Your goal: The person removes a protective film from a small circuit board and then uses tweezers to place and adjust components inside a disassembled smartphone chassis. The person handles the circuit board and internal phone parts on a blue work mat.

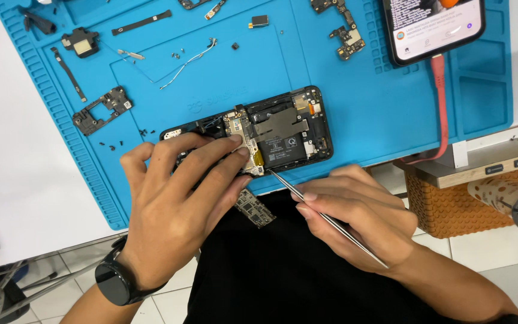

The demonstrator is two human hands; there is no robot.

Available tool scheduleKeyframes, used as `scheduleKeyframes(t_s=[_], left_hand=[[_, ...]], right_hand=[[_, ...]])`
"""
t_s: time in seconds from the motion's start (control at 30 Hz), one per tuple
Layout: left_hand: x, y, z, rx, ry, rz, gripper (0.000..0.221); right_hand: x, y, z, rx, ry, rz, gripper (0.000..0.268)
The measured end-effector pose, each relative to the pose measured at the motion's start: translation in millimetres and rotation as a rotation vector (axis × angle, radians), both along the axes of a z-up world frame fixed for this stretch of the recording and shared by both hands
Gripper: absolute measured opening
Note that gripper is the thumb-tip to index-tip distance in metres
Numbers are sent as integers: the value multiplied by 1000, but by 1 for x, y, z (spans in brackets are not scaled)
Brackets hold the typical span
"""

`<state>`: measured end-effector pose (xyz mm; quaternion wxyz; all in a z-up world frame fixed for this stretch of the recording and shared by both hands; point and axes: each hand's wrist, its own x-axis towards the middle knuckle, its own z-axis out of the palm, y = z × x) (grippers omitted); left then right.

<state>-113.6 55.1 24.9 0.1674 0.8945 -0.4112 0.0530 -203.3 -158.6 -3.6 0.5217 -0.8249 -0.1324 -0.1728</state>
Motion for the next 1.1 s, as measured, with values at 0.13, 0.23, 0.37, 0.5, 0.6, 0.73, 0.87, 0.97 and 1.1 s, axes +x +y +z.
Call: scheduleKeyframes(t_s=[0.13, 0.23, 0.37, 0.5, 0.6, 0.73, 0.87, 0.97, 1.1], left_hand=[[-1, 1, -1, -40, -2, -1, 17], [-1, 3, -4, -74, -13, -6, 15], [-2, 8, -12, -114, -42, -13, 15], [-2, 9, -13, -128, -52, -8, 13], [-3, 10, -16, -156, -42, -2, 15], [-3, 9, -17, -213, -52, 0, 8], [-3, 9, -18, -231, -65, -1, 8], [-3, 9, -19, -237, -73, 3, 8], [-2, 8, -18, -241, -72, -3, 8]], right_hand=[[-2, 6, 5, 31, 44, -55, 13], [-7, 2, -3, 72, 62, -54, 15], [-5, 5, 6, 23, 143, -94, 15], [-4, 10, 10, -99, 151, -79, 14], [-8, 11, 3, -139, 169, -140, 12], [-10, 15, 0, -140, 158, -194, 14], [-13, 18, -8, -39, 118, -246, 17], [-11, 17, -2, -111, 130, -197, 15], [-9, 16, -2, -166, 163, -186, 13]])
